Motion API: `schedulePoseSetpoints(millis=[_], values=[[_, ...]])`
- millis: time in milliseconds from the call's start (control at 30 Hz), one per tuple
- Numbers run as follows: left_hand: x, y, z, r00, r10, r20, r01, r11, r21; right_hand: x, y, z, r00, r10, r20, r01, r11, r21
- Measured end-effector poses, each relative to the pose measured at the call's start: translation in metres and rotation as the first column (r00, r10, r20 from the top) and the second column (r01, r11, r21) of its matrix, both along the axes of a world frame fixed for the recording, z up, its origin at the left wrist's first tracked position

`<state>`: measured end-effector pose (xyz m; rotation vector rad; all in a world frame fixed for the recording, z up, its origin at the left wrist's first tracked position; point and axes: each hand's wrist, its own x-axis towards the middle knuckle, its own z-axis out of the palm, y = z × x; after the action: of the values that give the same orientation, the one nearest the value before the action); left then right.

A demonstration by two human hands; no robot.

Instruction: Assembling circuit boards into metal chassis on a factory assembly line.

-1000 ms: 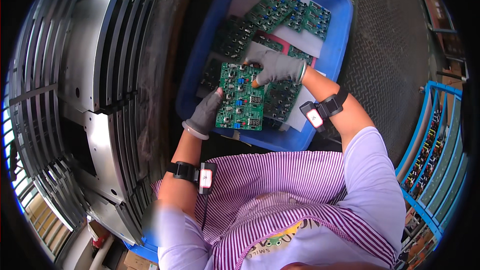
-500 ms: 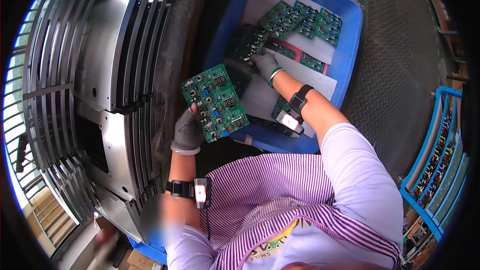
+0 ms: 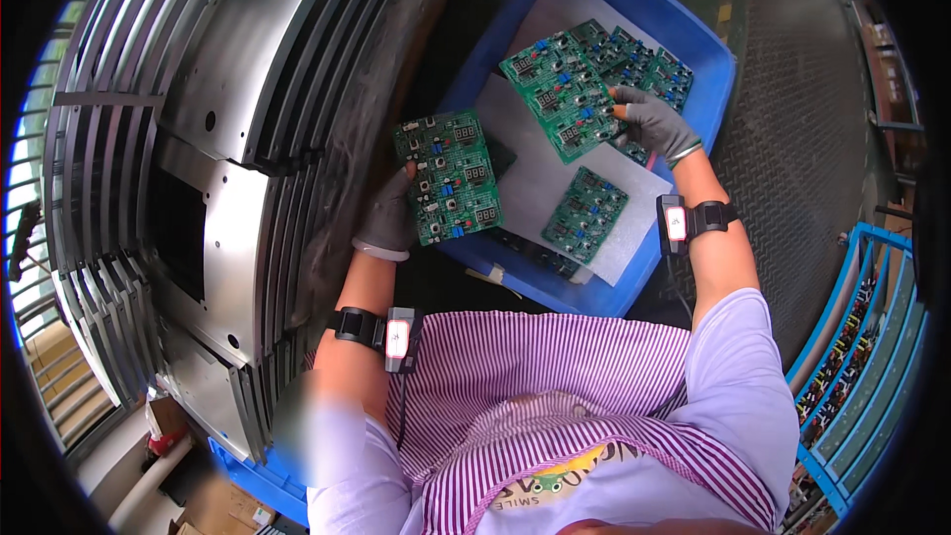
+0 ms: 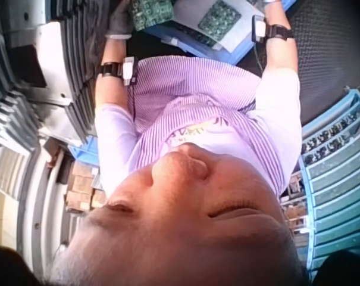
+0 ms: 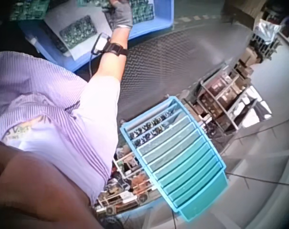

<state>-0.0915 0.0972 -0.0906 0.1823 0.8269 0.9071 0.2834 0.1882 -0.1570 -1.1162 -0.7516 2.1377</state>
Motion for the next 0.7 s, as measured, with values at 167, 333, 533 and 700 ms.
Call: schedulePoseSetpoints(millis=[167,333,533,700], values=[[0.023,-0.004,-0.001,0.976,-0.208,-0.059,0.203,0.976,-0.079,0.006,0.002,0.067,0.98,0.137,0.141,-0.176,0.933,0.313],[0.06,-0.02,0.006,0.886,-0.436,-0.158,0.437,0.899,-0.029,-0.062,-0.008,0.119,0.618,0.692,0.373,-0.781,0.486,0.394],[0.064,-0.043,-0.006,0.475,-0.268,-0.838,0.878,0.198,0.435,-0.103,-0.031,0.122,0.469,0.609,0.639,-0.874,0.215,0.436],[0.079,-0.035,0.021,0.427,-0.426,-0.798,0.892,0.341,0.295,-0.096,-0.019,0.115,0.768,0.399,0.501,-0.64,0.503,0.581]])
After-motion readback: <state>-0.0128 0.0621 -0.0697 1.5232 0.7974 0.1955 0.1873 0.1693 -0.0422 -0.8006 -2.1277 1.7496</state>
